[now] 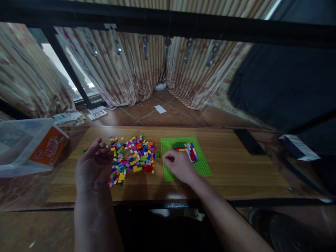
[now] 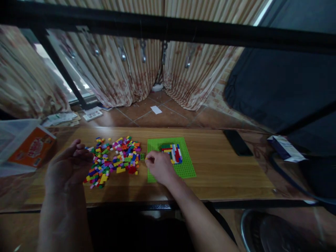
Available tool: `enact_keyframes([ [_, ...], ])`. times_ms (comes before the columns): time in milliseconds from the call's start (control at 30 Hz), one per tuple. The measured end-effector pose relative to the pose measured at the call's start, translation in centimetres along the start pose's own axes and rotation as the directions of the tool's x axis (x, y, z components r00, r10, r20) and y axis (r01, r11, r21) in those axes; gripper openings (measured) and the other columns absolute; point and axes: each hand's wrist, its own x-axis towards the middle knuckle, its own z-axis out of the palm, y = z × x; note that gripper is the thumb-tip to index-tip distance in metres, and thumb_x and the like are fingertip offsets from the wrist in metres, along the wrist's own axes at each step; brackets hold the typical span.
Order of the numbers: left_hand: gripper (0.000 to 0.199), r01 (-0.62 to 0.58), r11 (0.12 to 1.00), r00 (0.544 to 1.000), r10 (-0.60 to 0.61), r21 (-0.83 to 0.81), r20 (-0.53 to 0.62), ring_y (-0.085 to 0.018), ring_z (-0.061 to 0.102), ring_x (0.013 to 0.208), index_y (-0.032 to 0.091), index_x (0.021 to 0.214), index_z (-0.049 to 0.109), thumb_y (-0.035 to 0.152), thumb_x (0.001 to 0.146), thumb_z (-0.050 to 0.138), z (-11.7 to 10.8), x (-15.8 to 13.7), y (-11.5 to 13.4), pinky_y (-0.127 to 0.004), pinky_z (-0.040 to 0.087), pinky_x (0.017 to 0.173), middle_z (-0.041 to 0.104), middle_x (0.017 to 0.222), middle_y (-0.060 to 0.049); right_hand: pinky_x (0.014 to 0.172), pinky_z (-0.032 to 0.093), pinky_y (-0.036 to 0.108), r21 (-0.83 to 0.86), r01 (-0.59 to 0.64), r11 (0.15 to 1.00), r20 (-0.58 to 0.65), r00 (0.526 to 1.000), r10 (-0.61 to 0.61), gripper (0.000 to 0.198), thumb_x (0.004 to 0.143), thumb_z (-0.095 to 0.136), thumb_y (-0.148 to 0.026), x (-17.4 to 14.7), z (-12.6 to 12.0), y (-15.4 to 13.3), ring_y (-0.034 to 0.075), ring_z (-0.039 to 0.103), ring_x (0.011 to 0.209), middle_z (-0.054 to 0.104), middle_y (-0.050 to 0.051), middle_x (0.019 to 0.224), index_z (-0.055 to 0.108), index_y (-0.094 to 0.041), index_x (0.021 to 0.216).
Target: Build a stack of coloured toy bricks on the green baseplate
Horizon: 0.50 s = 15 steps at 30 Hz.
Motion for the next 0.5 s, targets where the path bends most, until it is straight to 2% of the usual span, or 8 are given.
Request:
enact_keyframes([
  [133,0.013,-0.013,1.0,1.0,0.013,0.003,0.027,-0.003,0.045,0.045,0.008,0.08,0.057,0.002,0.084,0.046,0.3,-0.1,-0.3,-0.011,0.039,0.043,0.053,0.059,0.001,0.058,0.047,0.024,0.219,-0.15,0.964,-0.076,0.982,0.171,0.009,0.072,0.063,-0.025,-0.9,-5.1,2.4,0.013,0.062,0.06,0.07,0.001,0.069,0.069,-0.018,0.074],
  [200,0.015,-0.004,1.0,0.999,0.005,-0.01,0.054,-0.002,0.044,0.044,0.007,0.079,0.056,0.001,0.085,0.045,0.4,-0.2,-0.5,-0.011,0.039,0.043,0.052,0.058,0.001,0.053,0.045,0.023,0.215,-0.257,0.942,-0.047,0.961,0.273,0.012,0.069,0.063,-0.026,-1.5,-7.7,4.0,0.012,0.059,0.054,0.069,0.0,0.065,0.07,-0.017,0.074],
  [267,0.015,0.004,1.0,0.998,-0.003,-0.017,0.066,-0.002,0.044,0.044,0.007,0.079,0.056,0.0,0.086,0.044,0.5,-0.2,-0.6,-0.011,0.039,0.042,0.052,0.058,0.001,0.05,0.043,0.023,0.11,-0.356,0.928,-0.044,0.931,0.363,0.013,0.067,0.064,-0.025,-2.1,-9.5,5.4,0.012,0.056,0.05,0.066,0.0,0.058,0.071,-0.016,0.072],
  [367,0.015,0.007,1.0,0.998,-0.006,-0.018,0.067,-0.002,0.045,0.043,0.007,0.08,0.056,0.0,0.086,0.043,0.5,-0.2,-0.8,-0.011,0.04,0.042,0.053,0.058,0.001,0.051,0.042,0.024,-0.014,-0.413,0.911,-0.065,0.909,0.411,0.014,0.065,0.063,-0.022,-2.7,-10.4,6.7,0.013,0.057,0.05,0.065,0.001,0.055,0.072,-0.015,0.072],
  [500,0.016,0.005,1.0,0.996,-0.003,-0.021,0.09,-0.002,0.044,0.043,0.006,0.079,0.056,0.0,0.085,0.043,0.7,-0.2,-1.2,-0.01,0.04,0.041,0.053,0.059,0.001,0.052,0.04,0.024,-0.149,-0.37,0.917,-0.073,0.929,0.363,0.013,0.065,0.06,-0.018,-2.5,-9.5,6.9,0.014,0.057,0.05,0.064,0.0,0.052,0.072,-0.016,0.068],
])
